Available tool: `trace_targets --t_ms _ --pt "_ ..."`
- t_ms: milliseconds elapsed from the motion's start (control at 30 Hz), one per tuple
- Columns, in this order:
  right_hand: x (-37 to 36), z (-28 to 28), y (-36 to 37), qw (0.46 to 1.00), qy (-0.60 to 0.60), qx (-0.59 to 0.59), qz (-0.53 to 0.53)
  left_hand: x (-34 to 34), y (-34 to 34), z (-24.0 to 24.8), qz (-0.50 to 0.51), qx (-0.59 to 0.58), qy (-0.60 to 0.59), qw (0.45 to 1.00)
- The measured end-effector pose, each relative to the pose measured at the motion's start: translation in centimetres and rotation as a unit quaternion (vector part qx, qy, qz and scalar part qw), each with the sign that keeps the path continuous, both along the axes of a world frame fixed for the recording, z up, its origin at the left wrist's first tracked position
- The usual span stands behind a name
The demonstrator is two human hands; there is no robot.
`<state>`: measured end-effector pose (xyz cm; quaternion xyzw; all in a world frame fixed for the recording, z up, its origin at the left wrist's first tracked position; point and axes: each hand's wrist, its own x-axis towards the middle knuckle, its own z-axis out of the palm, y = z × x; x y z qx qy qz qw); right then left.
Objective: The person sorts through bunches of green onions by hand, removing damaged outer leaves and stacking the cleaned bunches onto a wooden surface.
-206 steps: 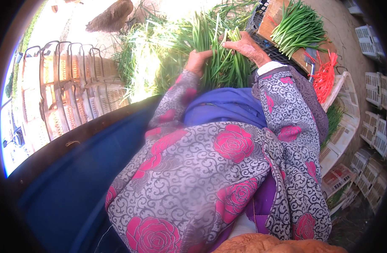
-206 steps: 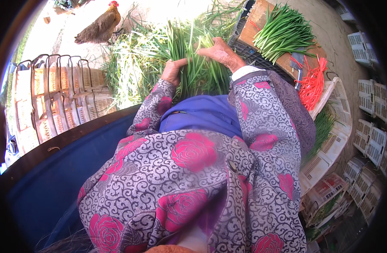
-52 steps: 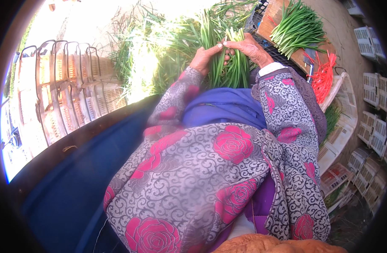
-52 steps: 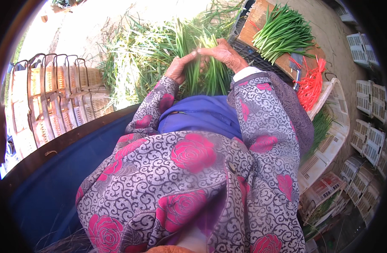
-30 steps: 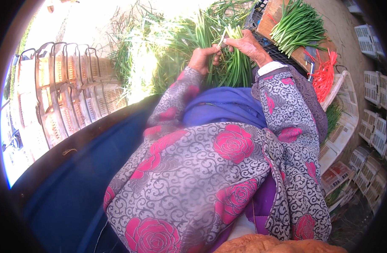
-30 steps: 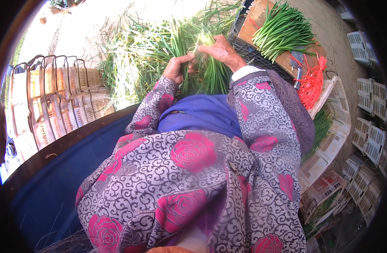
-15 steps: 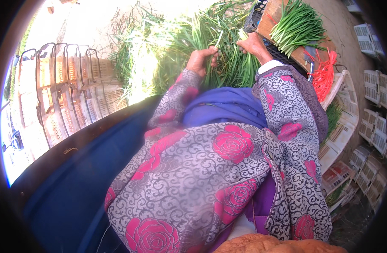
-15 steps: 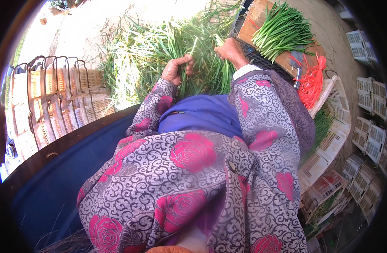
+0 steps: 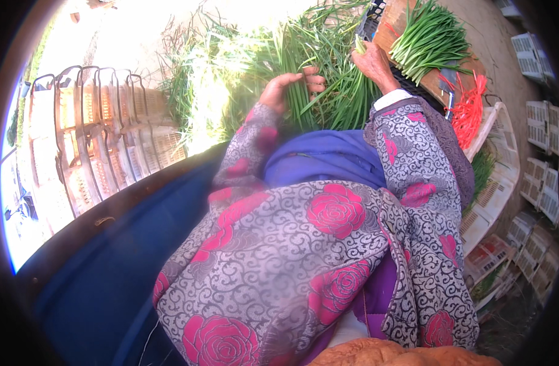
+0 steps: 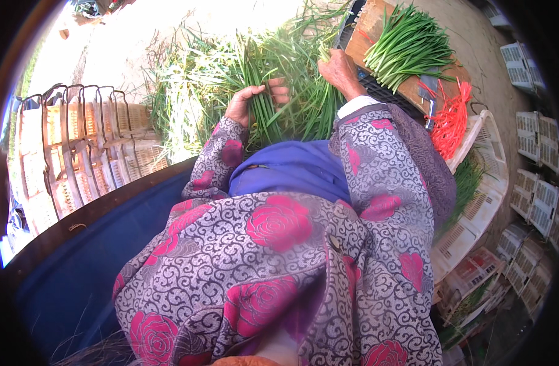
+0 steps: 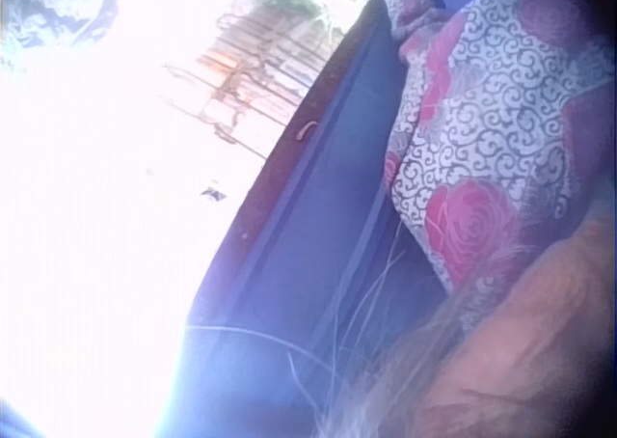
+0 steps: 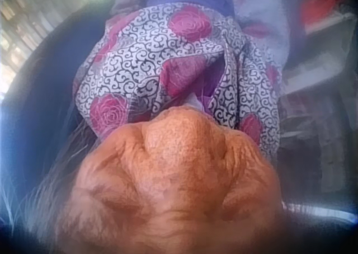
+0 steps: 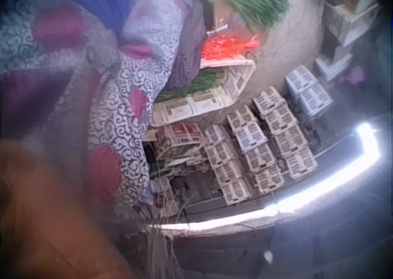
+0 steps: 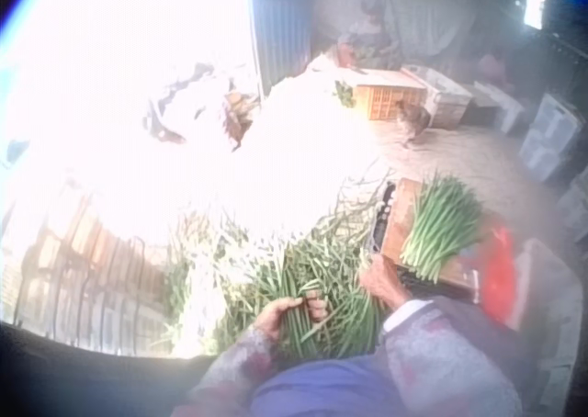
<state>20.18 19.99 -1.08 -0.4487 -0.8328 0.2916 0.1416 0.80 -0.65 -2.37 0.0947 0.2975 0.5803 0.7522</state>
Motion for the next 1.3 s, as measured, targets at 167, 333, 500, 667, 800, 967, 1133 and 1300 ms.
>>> trace_targets --t_ms 167,333,500,667,800,967,1133,1300 --pt "-1.1 2.7 -1.0 0.942 0.257 -0.211 -0.036 0.4 -0.5 -0.4 -0.062 0.034 -0.005 0.997" --pt "-1.8 4.6 -1.6 0.897 0.291 -0.333 -0.017 1.2 -0.8 0.0 -0.132 0.053 0.026 0.989" --pt "-2.5 5.1 -1.4 0.863 0.311 -0.398 0.001 1.3 -1.1 0.5 -0.179 0.037 0.034 0.983" --pt "-2.6 3.9 -1.3 0.855 0.368 -0.362 -0.042 0.7 -1.0 -0.3 -0.050 -0.021 0.005 0.999" --pt "0.2 2.3 1.4 0.970 0.190 -0.149 -0.007 -0.4 -0.9 -0.8 0.041 -0.002 -0.019 0.999" --pt "0.5 5.4 -0.2 0.929 0.309 -0.204 0.021 -1.5 -1.4 -1.3 -0.046 0.093 -0.085 0.991" --pt "-1.5 5.6 -1.2 0.878 0.260 -0.401 -0.036 0.9 -0.8 0.9 -0.126 0.094 -0.080 0.984" --pt "-2.5 4.5 -1.8 0.808 0.320 -0.495 0.025 1.5 -0.9 0.6 -0.180 0.063 -0.092 0.977"
